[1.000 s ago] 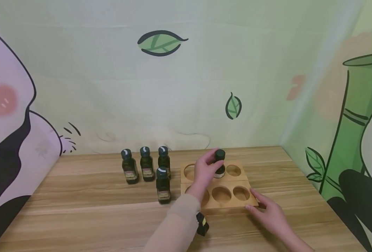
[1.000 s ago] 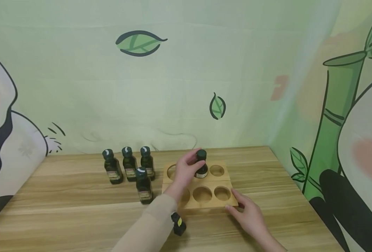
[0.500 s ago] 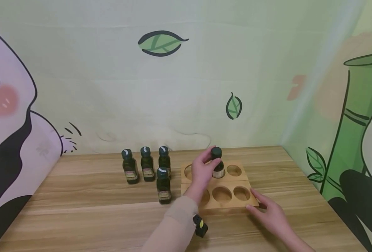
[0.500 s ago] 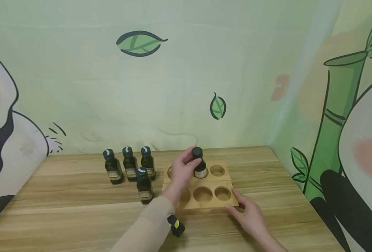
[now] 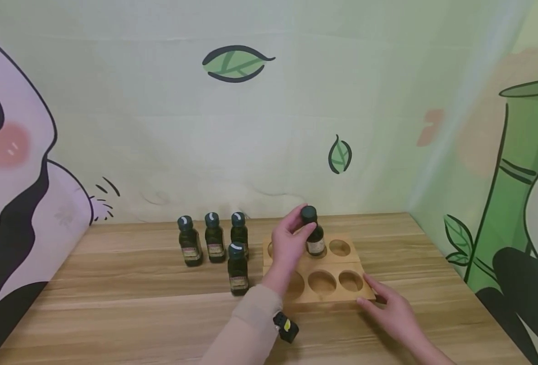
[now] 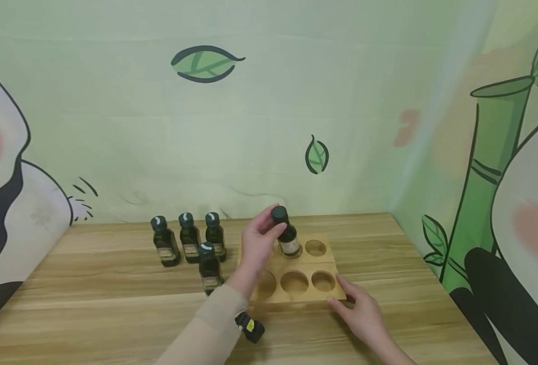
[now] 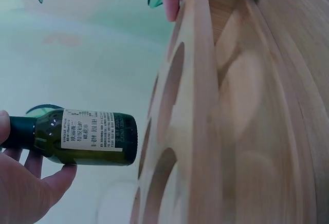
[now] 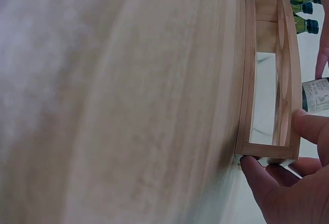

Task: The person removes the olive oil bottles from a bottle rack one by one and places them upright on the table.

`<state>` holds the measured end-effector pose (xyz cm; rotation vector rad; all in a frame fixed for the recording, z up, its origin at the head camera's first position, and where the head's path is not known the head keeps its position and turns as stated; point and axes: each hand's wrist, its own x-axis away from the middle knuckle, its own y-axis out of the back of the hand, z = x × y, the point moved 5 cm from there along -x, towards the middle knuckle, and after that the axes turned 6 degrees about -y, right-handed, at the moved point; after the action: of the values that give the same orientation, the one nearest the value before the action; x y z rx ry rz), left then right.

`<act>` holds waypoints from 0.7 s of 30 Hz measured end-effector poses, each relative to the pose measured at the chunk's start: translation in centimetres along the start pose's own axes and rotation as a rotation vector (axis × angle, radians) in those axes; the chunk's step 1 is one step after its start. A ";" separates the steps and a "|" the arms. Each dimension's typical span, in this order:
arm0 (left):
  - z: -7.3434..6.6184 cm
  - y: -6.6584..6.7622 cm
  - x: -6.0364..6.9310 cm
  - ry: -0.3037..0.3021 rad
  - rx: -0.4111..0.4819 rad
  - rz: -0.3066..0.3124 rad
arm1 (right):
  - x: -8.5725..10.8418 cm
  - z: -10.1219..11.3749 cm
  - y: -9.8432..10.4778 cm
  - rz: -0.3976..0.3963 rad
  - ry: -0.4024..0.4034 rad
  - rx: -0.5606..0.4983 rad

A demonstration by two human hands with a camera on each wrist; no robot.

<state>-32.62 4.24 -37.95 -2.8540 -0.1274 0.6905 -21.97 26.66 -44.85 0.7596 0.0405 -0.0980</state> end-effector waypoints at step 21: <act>-2.7 1.2 1.8 0.040 -0.025 0.066 | -0.1 -0.2 -0.1 0.027 -0.029 0.009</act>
<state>-29.72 2.85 -36.68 -2.9056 -0.0361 0.6490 -22.08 26.72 -45.09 0.7672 0.0023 -0.0841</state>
